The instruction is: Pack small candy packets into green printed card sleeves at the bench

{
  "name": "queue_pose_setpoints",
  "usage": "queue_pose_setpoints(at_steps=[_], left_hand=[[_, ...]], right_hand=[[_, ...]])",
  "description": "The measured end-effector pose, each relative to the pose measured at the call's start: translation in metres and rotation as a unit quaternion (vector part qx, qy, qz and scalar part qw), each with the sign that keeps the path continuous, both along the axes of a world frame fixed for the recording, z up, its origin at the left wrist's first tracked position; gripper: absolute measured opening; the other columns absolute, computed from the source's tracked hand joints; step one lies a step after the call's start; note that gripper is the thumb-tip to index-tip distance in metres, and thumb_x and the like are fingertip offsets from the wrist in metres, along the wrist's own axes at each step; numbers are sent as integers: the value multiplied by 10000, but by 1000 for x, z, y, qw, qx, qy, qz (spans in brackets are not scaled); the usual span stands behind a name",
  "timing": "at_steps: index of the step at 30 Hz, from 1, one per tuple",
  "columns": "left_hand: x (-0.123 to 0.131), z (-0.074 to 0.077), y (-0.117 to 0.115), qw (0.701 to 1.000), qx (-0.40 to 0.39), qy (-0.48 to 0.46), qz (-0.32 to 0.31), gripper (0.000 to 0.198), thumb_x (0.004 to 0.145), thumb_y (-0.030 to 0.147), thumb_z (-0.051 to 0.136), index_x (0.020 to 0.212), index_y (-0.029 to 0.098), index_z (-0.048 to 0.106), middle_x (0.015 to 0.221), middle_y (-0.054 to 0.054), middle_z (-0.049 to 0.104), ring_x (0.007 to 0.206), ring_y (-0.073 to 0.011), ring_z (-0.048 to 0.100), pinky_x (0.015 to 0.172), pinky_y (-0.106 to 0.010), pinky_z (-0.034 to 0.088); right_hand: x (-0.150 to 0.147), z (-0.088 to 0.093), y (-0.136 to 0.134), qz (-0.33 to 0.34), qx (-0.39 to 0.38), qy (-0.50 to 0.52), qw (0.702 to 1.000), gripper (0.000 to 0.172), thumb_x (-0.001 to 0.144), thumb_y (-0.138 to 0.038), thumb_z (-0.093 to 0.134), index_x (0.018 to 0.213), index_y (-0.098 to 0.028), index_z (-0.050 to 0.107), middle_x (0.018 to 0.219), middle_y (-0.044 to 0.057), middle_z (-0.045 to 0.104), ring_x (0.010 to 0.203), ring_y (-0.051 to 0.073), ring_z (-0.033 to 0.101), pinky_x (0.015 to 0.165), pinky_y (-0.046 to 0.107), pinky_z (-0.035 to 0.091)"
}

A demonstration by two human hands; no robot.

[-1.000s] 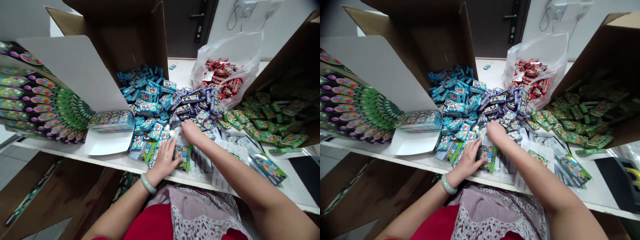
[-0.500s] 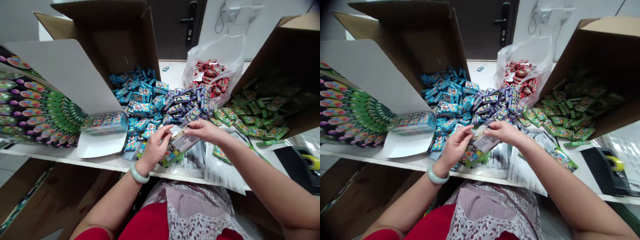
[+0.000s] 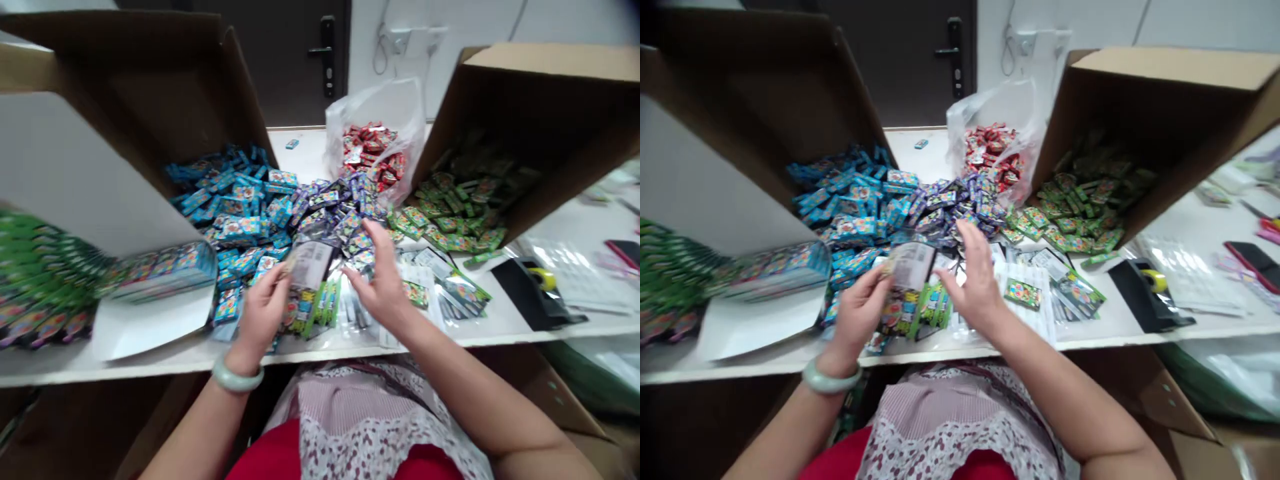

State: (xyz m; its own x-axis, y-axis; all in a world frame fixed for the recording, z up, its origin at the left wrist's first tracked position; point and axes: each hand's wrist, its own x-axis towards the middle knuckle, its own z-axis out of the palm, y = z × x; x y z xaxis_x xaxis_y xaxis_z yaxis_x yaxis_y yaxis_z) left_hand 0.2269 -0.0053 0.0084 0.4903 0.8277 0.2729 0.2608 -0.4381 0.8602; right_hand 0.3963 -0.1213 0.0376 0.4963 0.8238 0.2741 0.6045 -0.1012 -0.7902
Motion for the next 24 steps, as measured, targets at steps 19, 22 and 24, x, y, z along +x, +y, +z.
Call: queue_pose_setpoints(at_steps=[19,22,24], left_hand=[[-9,-41,-43,879,-454,-113,-93,446,682,399,802,1041,181,650,887,-37,716,733,-143,663,711,-251,549],[-12,-33,-31,886,-439,-111,-99,525,669,424,810,1098,187,622,919,-55,706,737,-153,664,676,-250,548],[-4,-19,-22,910,-388,-125,-74,561,694,461,788,1143,183,599,979,-70,694,796,-165,666,686,-249,547]], right_hand=[[-9,-64,-24,117,-20,460,880,324,662,-418,750,796,-198,554,734,-27,624,707,133,594,694,276,484],[-11,-70,-23,112,-29,442,889,328,689,-450,724,752,-202,518,726,-26,606,676,127,568,655,265,464],[-13,-70,-27,120,-46,418,899,323,684,-436,726,726,-198,511,678,-45,564,624,110,520,597,240,430]])
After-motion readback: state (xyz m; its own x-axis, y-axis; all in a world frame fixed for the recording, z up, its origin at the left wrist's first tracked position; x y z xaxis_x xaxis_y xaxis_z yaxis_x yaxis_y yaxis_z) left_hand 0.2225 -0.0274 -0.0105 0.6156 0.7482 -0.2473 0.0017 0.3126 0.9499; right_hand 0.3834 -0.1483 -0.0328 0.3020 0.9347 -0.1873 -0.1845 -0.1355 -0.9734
